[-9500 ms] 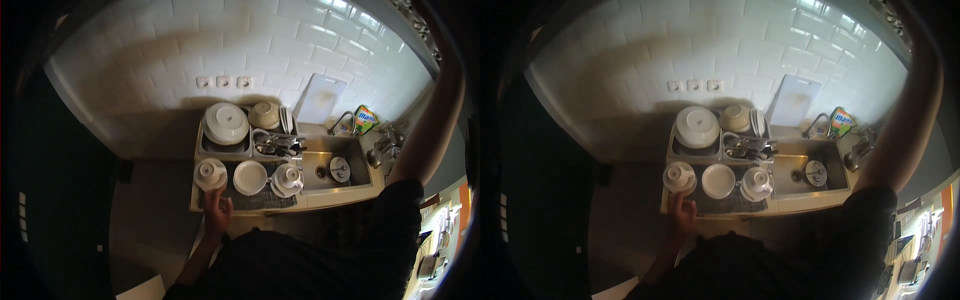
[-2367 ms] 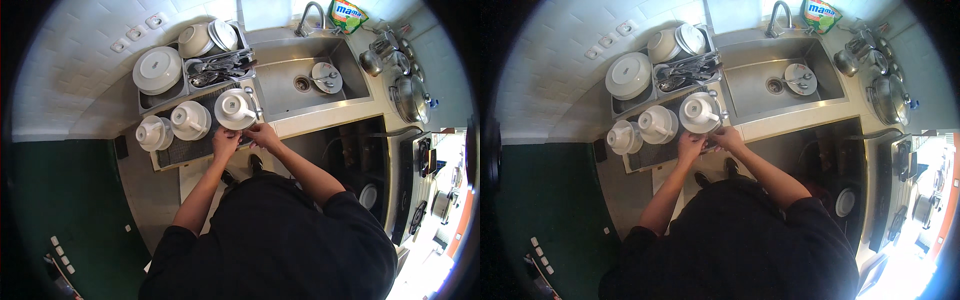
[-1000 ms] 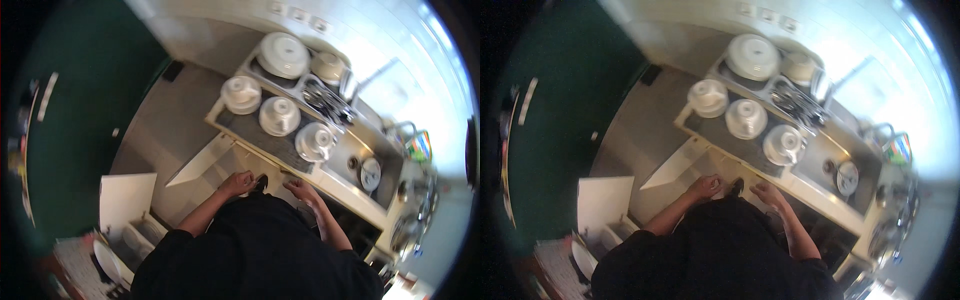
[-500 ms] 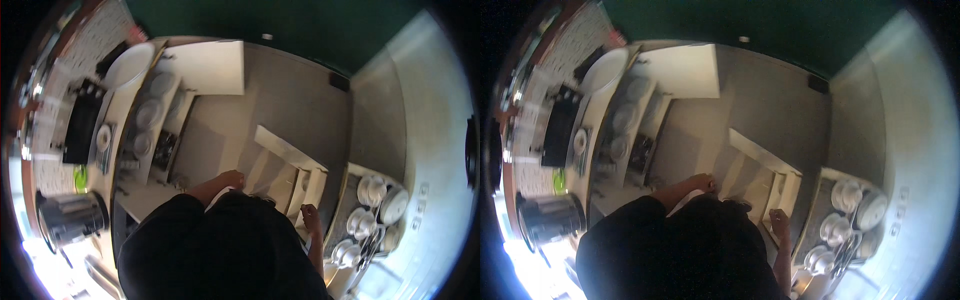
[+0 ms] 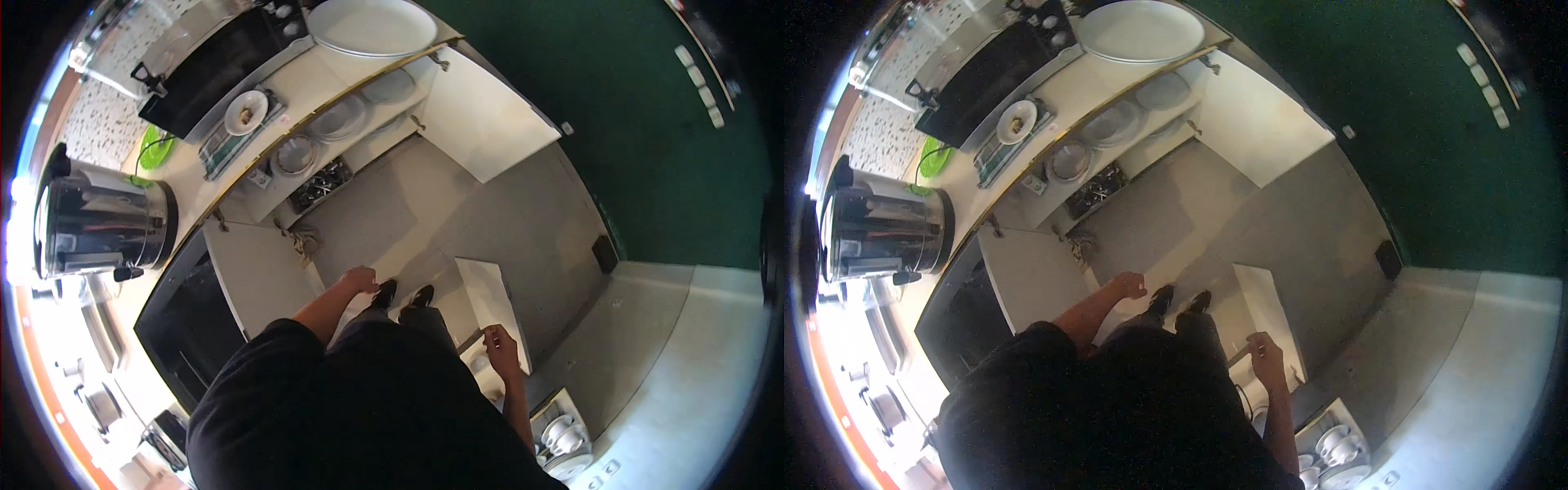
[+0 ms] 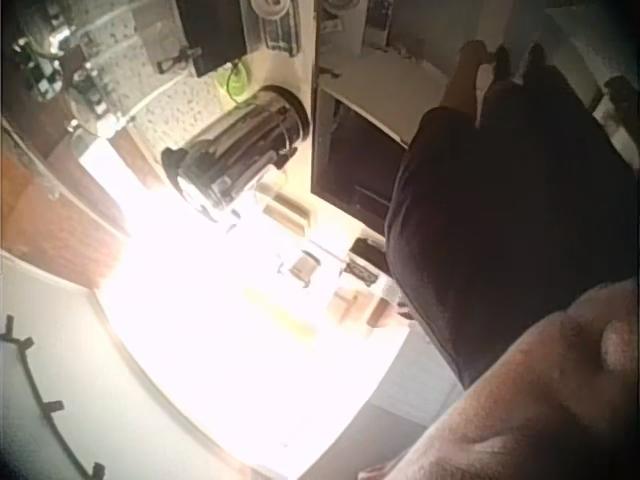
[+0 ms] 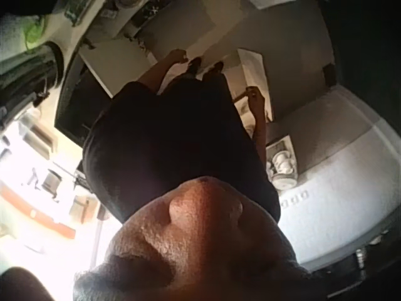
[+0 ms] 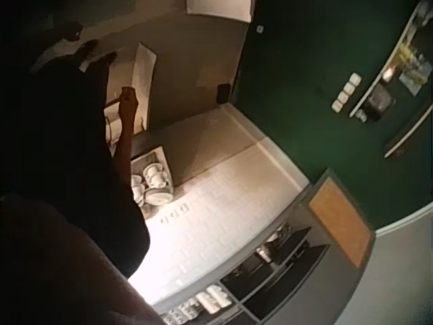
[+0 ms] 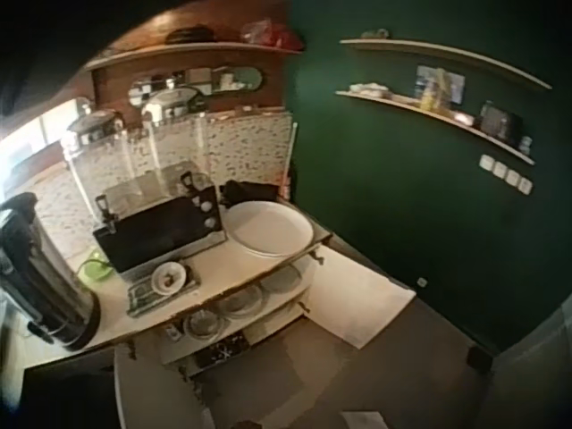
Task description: The person stacks cups onto saucers on a drying mat, retrieves more saucers from a lower cupboard, and takes additional cups from an upper shelf to place on the saucers. The person then moves cutlery from a drawer onto the mat.
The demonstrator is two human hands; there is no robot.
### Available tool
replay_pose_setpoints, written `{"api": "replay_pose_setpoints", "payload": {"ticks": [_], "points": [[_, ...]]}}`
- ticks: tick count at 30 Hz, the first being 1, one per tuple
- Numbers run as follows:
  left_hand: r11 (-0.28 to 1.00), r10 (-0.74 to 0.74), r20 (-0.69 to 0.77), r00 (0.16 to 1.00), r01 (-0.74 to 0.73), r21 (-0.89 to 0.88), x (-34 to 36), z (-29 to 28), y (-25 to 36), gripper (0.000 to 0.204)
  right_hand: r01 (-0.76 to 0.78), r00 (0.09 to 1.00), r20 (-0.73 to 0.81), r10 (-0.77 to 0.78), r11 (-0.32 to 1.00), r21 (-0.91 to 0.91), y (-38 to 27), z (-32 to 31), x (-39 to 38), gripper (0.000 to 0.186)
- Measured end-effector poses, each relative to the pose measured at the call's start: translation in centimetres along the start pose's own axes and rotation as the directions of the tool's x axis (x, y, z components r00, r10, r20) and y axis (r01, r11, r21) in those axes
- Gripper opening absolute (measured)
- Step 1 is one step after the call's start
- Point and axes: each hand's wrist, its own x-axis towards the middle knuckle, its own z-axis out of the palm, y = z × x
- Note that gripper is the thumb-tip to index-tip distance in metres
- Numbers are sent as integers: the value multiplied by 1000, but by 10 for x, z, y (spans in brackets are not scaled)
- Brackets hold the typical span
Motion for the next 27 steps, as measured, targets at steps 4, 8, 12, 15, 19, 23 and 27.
{"api": "replay_pose_setpoints", "payload": {"ticks": [4, 8, 12, 15, 19, 23, 27], "points": [[978, -97, -82, 992, 80, -192, 14, 24, -38, 42, 17, 973, 229, -6, 999, -44, -22, 1, 70, 25], [891, -250, -346, 904, 75, -447, 36, 56, -70, 34, 117, 905, 422, -63, 988, -102, -36, 34, 163, 28], [725, -479, -281, 831, 195, -661, 66, 44, -68, 32, 272, 837, 525, -155, 950, -154, -25, 93, 267, 25], [689, -552, -340, 761, 186, -701, 110, 101, -90, 32, 425, 761, 618, -199, 872, -243, -20, 161, 349, 25], [664, -507, -347, 789, 100, -741, 180, 105, -105, 33, 476, 728, 641, -243, 851, -219, -12, 254, 450, 25], [703, -460, -407, 789, 44, -710, 248, 126, -147, 33, 573, 729, 577, -369, 791, -217, 9, 366, 543, 25], [756, -414, -460, 786, 15, -655, 308, 138, -198, 32, 521, 800, 446, -402, 833, -184, 1, 471, 618, 28]]}}
